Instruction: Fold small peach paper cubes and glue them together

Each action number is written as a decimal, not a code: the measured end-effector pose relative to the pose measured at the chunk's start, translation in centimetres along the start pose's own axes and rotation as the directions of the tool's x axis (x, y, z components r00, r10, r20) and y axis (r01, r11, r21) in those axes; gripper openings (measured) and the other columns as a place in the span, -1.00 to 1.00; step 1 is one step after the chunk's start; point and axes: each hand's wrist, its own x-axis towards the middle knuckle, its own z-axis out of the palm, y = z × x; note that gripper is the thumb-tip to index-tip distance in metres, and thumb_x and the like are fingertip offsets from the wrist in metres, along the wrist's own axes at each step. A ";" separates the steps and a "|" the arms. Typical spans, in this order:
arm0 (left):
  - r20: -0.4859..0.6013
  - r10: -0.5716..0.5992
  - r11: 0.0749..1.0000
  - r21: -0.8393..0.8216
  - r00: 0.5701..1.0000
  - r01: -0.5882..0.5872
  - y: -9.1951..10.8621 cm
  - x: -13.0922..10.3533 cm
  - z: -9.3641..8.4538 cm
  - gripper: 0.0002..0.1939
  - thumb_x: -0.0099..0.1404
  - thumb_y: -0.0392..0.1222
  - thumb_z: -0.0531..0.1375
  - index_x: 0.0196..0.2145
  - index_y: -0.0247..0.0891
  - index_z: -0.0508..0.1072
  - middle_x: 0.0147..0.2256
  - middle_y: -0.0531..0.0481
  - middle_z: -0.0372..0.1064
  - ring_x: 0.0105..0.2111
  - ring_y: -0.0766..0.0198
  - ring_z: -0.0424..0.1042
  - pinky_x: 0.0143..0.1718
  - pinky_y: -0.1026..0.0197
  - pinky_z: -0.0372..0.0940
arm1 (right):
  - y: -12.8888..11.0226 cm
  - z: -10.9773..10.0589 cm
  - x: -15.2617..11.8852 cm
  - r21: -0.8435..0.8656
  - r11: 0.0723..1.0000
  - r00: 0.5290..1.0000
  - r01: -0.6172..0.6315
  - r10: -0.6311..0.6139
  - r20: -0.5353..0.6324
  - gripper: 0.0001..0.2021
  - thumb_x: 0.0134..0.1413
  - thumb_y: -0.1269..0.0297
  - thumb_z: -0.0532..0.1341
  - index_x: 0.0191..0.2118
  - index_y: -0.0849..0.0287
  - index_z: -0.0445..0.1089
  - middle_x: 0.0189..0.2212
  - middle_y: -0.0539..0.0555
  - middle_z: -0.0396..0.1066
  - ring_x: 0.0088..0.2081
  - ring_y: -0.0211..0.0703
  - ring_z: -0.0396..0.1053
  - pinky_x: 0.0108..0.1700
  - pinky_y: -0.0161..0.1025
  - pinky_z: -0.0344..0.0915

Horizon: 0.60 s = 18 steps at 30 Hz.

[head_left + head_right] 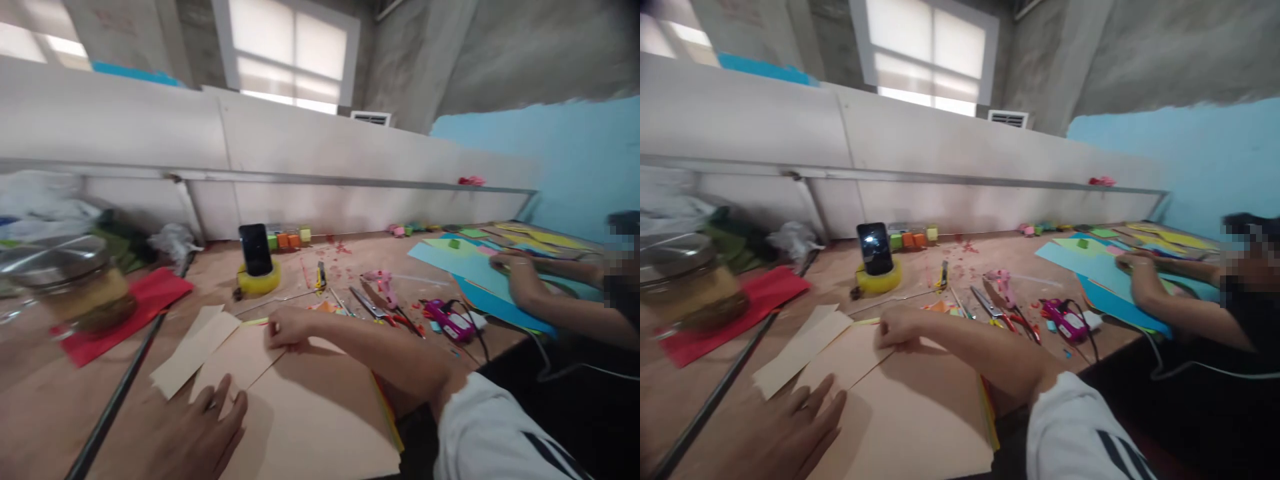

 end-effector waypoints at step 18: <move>0.196 -0.081 0.948 -0.288 0.977 0.136 1.9 3.2 -7.4 -0.84 0.26 -0.21 0.06 -0.24 -0.19 0.40 -0.09 -0.18 0.35 -0.09 -0.01 0.32 -0.10 -0.01 0.22 | 0.2 0.2 -2.6 -0.254 0.966 0.973 -0.057 -0.003 -0.231 -0.79 -0.03 0.33 0.28 -0.21 0.22 0.48 -0.25 0.09 0.52 -0.28 -0.17 0.43 -0.41 -0.40 0.18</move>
